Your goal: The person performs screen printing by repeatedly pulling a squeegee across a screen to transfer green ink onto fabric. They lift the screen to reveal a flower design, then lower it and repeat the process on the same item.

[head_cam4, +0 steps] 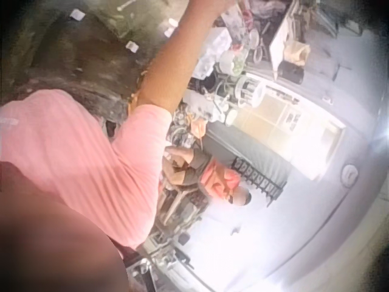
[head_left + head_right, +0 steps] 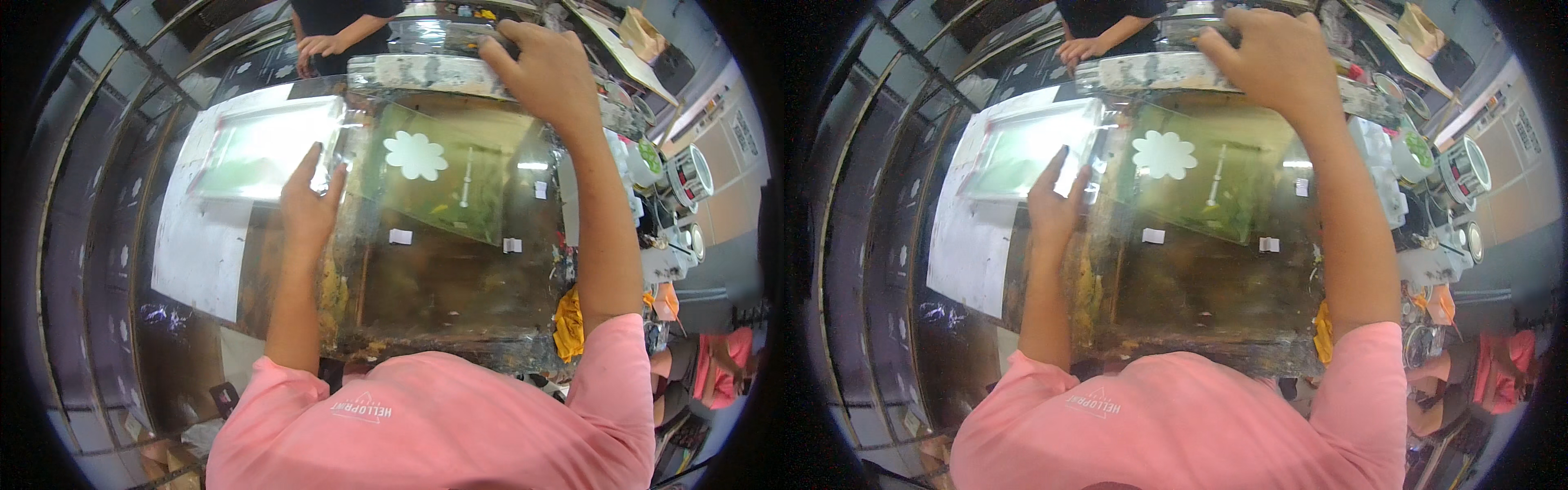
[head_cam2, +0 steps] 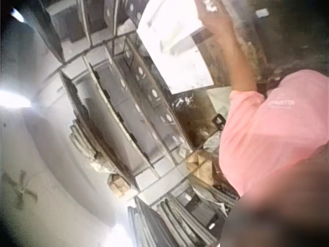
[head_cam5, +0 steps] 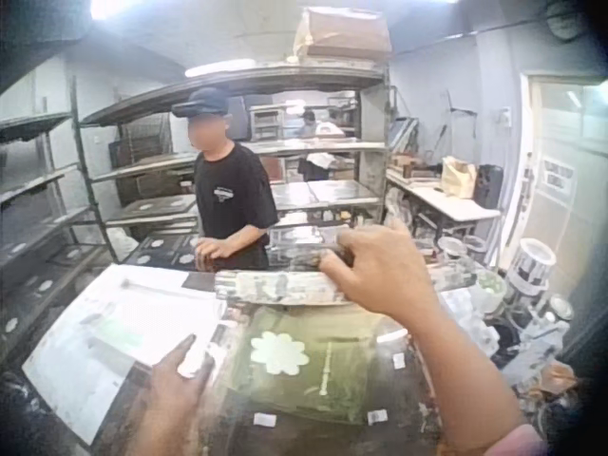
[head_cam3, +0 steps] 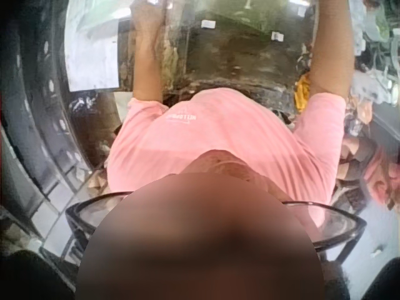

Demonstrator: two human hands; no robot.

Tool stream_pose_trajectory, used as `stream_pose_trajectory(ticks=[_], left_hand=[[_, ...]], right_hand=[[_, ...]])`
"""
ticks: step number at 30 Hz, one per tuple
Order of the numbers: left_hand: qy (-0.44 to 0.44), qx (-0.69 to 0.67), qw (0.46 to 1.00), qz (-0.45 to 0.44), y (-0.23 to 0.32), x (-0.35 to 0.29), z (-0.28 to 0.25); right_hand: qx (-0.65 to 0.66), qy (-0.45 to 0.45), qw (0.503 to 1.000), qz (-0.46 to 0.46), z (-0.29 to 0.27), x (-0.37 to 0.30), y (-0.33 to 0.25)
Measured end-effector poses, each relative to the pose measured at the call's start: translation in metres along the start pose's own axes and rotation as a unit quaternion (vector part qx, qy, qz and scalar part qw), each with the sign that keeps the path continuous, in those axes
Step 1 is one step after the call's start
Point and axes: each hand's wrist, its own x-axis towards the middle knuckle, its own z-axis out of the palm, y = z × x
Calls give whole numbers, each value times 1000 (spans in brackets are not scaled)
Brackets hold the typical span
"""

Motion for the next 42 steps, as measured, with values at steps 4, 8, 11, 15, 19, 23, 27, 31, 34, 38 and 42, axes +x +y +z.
stream_pose_trajectory(ticks=[4,8,11,15,19,23,27,31,34,38,42], left_hand=[[52,58,997,-4,-54,19,-47],[92,119,988,-28,-110,45,-84],[101,185,976,-58,-166,59,-93],[113,288,950,-33,-169,39,-69],[-23,274,931,240,-118,-18,-42],[-81,329,905,256,-110,-20,-23],[-53,237,928,282,-83,-12,3],[-138,148,937,283,-28,-33,65],[-240,148,918,277,-9,-62,118],[-291,153,891,312,17,-95,166],[-333,116,879,322,42,-104,192]], right_hand=[[2,-1,1000,22,0,-1,-2],[7,66,998,-19,9,-4,3],[6,2,1000,-17,2,0,2],[21,-8,1000,4,-3,-4,-2],[-1,27,999,-18,7,-14,0],[6,-24,1000,0,-1,-2,2],[7,45,998,-33,12,-9,8],[21,36,999,14,-4,-3,-11],[25,48,999,1,-1,-1,-8],[29,44,999,-3,1,-4,-7],[52,54,997,-8,3,-2,-7]])
